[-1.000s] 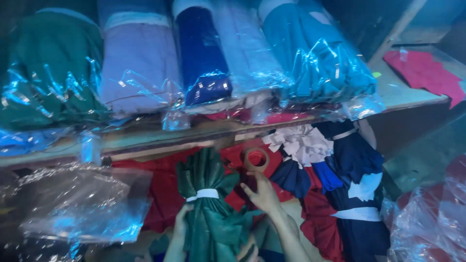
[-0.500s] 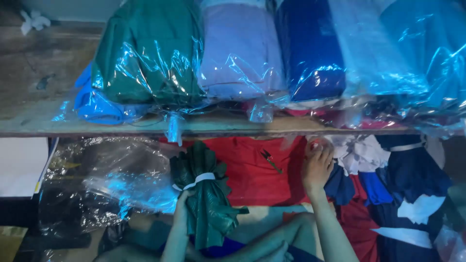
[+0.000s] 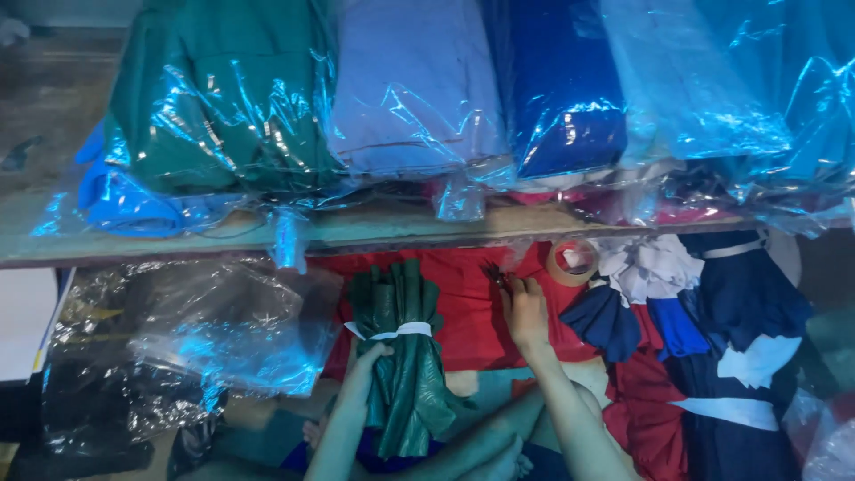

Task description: A person folds a green fabric and carefully inserts it into a plastic sleeve for packaging.

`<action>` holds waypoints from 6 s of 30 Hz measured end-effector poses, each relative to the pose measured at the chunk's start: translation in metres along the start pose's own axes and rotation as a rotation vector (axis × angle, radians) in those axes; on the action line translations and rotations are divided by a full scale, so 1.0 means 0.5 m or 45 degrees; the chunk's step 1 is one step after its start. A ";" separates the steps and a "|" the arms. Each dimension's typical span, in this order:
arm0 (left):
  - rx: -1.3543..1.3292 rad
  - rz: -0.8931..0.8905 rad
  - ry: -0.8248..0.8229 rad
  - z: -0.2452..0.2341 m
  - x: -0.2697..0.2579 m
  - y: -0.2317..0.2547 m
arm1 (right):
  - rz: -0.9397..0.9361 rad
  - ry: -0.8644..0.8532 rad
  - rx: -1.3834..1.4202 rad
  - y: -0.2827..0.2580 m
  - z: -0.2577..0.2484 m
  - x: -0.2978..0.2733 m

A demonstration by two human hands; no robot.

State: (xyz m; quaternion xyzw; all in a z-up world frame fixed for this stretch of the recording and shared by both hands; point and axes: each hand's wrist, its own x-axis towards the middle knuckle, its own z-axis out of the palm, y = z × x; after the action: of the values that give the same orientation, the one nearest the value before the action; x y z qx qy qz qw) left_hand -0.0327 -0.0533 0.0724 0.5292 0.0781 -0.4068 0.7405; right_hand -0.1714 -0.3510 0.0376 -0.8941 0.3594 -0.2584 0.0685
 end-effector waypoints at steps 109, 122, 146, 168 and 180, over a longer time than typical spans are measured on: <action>1.327 1.668 0.007 0.307 0.097 -0.116 | 0.181 -0.413 0.426 -0.088 -0.138 0.103; 1.292 1.678 0.033 0.310 0.096 -0.117 | 0.211 0.223 1.249 -0.058 0.033 -0.032; 1.253 1.756 0.092 0.303 0.108 -0.146 | 0.145 0.105 0.895 -0.062 0.015 -0.054; 1.294 1.684 0.047 0.299 0.096 -0.139 | 0.105 0.365 1.217 -0.017 0.050 -0.046; 1.607 1.096 -0.028 0.375 0.154 -0.096 | 0.062 0.371 1.183 -0.059 0.004 -0.051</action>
State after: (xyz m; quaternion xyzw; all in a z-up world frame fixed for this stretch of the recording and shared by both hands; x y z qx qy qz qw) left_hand -0.0741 -0.2576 0.0758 0.8316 -0.3897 -0.0551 0.3917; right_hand -0.1680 -0.3121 0.0347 -0.7147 0.2328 -0.5123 0.4155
